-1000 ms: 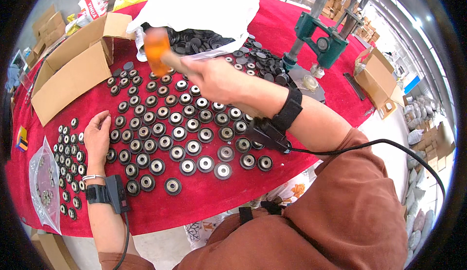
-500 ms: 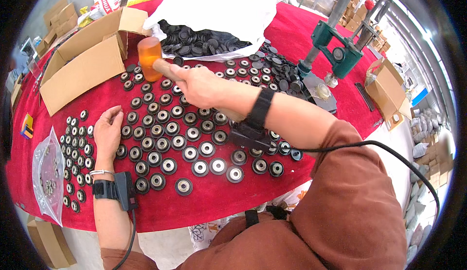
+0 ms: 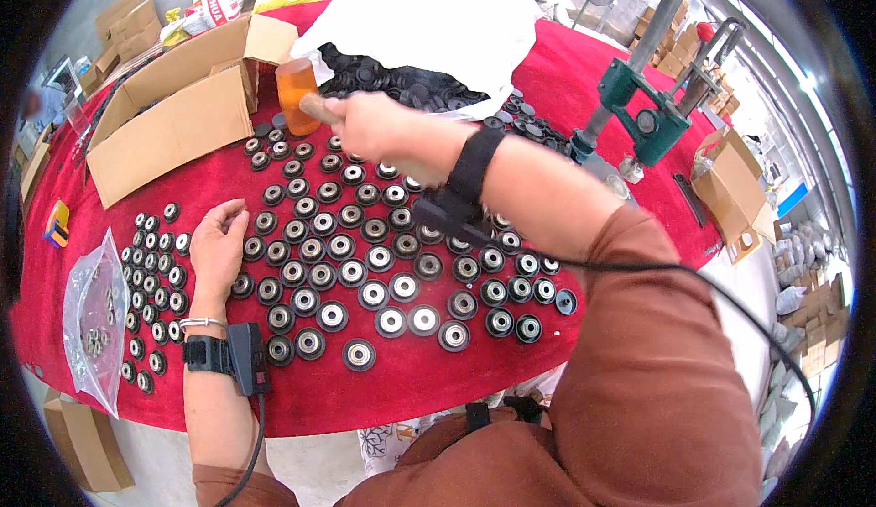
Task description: Hammering metal bearings into circular black plastic or rubber housings using a rubber mallet.
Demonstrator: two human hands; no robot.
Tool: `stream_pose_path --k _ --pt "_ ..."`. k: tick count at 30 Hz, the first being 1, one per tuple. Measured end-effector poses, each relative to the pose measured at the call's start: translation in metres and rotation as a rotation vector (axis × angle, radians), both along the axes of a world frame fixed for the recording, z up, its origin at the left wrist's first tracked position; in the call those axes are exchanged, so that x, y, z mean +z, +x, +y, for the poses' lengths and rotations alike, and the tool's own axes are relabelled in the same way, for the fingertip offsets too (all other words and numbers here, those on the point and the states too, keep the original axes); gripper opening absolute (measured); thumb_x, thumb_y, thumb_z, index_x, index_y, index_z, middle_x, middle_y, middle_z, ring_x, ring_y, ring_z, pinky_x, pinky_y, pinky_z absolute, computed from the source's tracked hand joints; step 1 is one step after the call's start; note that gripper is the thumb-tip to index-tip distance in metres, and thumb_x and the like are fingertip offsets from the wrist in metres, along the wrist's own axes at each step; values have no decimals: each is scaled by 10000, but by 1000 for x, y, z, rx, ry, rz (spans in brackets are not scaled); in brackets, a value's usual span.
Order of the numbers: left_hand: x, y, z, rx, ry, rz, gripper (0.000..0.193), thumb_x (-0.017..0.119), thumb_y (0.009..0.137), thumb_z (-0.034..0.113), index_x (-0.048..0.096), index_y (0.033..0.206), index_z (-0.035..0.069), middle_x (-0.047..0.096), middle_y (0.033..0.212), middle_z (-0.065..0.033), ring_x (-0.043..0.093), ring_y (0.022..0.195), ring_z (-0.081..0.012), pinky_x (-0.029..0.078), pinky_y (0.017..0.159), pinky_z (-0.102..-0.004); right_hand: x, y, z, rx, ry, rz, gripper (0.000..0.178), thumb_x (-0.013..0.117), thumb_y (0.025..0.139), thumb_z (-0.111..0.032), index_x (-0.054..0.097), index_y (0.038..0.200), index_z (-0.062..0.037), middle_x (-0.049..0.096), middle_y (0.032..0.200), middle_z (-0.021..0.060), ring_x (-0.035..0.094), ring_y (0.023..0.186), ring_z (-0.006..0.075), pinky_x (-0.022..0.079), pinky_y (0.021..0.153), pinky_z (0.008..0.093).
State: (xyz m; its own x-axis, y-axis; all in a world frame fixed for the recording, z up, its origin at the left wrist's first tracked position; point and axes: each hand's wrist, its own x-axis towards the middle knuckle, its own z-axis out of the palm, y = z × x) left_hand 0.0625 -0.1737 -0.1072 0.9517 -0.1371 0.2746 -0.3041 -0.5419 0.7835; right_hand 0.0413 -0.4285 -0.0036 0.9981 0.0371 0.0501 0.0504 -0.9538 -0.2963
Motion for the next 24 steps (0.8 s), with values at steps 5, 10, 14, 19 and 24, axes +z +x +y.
stream_pose_path --k 5,10,14,19,24 --pt "7 -4 3 14 98 -52 259 607 837 234 668 1026 68 664 946 -65 640 831 -169 490 747 -293 7 -2 5 160 -80 -293 461 482 926 -247 410 1369 -143 639 782 168 642 674 283 521 651 368" --pt "-1 1 2 -1 14 -17 255 609 836 224 668 1025 63 668 930 -63 640 811 -167 491 743 -290 -6 -25 32 103 -33 -32 444 486 914 -233 441 1345 -138 640 890 229 644 821 349 497 769 422" --pt "8 -5 1 7 26 4 253 616 832 213 667 1023 55 671 925 -56 641 812 -163 492 744 -286 13 -6 24 155 3 -58 438 499 906 -220 456 1329 -118 634 932 233 634 841 359 502 776 402" --pt "10 -5 -2 13 41 24 252 617 831 209 666 1024 54 672 931 -56 644 826 -165 492 753 -284 14 0 27 73 74 -210 436 492 909 -226 455 1327 -107 628 970 247 632 894 364 494 810 408" --pt "6 -3 1 -5 31 6 251 613 831 210 665 1024 57 672 936 -63 645 842 -177 492 766 -297 28 20 38 118 -173 120 441 474 906 -202 445 1333 -96 637 941 238 642 824 347 509 762 409"
